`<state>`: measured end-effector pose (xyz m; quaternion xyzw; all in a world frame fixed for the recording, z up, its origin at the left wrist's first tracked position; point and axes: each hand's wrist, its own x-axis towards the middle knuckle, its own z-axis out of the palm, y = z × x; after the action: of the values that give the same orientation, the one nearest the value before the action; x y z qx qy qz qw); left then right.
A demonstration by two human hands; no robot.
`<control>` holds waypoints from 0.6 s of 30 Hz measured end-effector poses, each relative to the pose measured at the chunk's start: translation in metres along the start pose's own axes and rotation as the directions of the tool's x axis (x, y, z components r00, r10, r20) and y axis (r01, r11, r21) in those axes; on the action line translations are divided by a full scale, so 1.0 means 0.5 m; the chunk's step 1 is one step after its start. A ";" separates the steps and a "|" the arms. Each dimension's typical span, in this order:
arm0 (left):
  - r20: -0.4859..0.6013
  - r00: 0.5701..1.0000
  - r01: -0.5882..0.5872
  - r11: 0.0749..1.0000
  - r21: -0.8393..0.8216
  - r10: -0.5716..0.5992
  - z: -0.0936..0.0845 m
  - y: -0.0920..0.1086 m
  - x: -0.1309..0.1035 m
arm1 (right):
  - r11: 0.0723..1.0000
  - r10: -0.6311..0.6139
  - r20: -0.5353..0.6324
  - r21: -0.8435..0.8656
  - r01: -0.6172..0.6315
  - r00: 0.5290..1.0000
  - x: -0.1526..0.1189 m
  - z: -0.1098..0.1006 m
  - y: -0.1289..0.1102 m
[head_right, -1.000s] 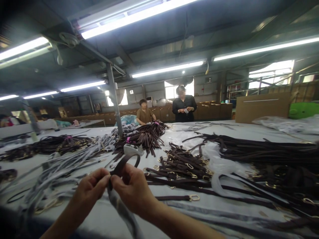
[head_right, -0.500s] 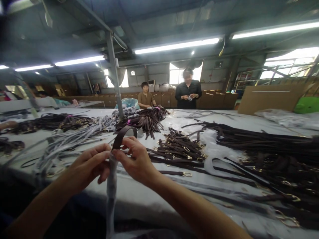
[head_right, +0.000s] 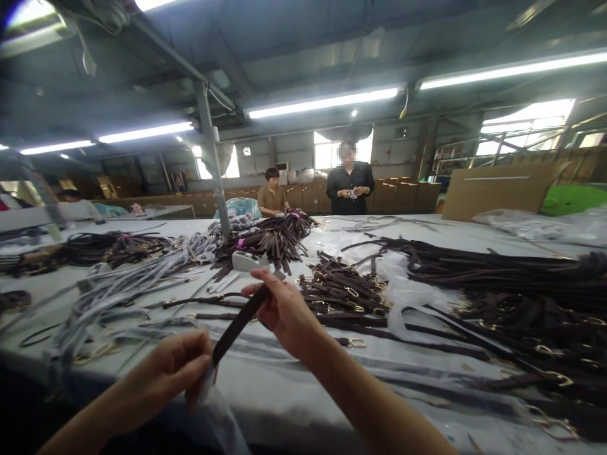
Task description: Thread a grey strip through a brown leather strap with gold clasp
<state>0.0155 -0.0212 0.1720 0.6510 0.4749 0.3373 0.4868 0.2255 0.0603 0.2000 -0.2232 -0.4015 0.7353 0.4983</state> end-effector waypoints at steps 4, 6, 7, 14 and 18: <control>-0.071 0.997 0.013 0.999 -0.052 -0.017 -0.007 -0.057 0.023 | 0.983 -0.170 -0.108 -0.083 0.161 0.980 0.002 -0.019 -0.047; -0.113 0.993 0.009 0.994 -0.108 -0.021 -0.004 -0.066 0.037 | 0.941 -0.267 -0.049 -0.227 0.250 0.962 -0.004 -0.014 -0.046; -0.126 0.992 0.005 0.991 -0.135 -0.022 0.001 -0.066 0.044 | 0.911 -0.287 0.003 -0.309 0.274 0.958 -0.009 -0.008 -0.039; -0.196 0.980 -0.055 0.948 -0.314 -0.008 0.019 -0.033 0.061 | 0.759 -0.439 0.042 -0.517 0.395 0.898 -0.008 0.028 -0.012; -0.225 0.974 -0.125 0.892 -0.433 0.027 -0.021 0.039 0.071 | 0.654 -0.541 0.159 -0.537 0.532 0.826 0.025 0.068 -0.075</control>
<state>0.0234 0.0142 0.1930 0.5006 0.4087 0.5235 0.5553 0.2164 0.0662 0.2512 -0.2361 -0.6427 0.4022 0.6078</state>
